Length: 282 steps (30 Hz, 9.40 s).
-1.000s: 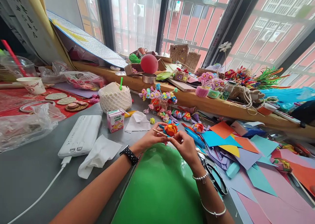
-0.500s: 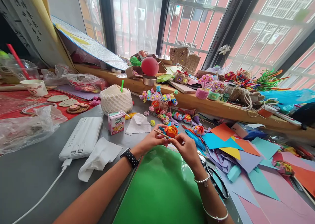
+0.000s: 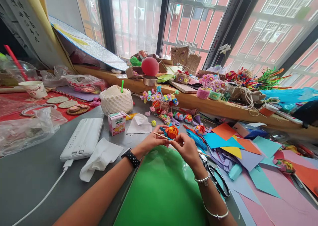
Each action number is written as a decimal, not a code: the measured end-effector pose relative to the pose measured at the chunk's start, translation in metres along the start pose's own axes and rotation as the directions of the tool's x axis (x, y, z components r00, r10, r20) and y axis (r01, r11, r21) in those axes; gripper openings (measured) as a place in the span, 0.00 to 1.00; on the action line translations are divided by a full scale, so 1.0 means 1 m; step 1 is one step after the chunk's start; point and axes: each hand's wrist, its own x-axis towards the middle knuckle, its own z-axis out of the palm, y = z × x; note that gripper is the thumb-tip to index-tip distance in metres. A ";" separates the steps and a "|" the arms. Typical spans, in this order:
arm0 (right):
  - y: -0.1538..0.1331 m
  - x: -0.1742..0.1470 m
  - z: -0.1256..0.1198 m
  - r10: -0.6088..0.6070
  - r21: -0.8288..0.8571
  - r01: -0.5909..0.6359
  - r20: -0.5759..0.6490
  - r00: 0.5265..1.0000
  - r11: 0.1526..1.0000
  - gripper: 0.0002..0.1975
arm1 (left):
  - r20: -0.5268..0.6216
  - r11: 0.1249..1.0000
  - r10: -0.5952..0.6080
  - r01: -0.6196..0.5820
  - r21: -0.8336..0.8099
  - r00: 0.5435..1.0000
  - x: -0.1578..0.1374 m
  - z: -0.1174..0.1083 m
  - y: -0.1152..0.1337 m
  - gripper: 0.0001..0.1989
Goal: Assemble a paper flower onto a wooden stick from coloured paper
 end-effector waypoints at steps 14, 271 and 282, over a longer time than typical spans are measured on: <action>-0.001 0.000 0.000 0.020 0.045 -0.021 0.017 1.000 0.999 0.17 | 0.008 1.000 0.015 -0.014 -0.026 1.000 0.001 -0.001 -0.002 0.27; 0.012 0.002 -0.011 0.057 0.267 -0.209 0.482 0.874 0.941 0.08 | 0.173 0.822 -0.214 0.081 0.564 0.961 0.000 -0.007 0.001 0.15; 0.012 0.000 -0.015 0.034 0.304 -0.212 0.498 0.867 0.929 0.08 | 0.187 0.855 -0.199 0.078 0.513 0.962 -0.003 -0.005 0.006 0.13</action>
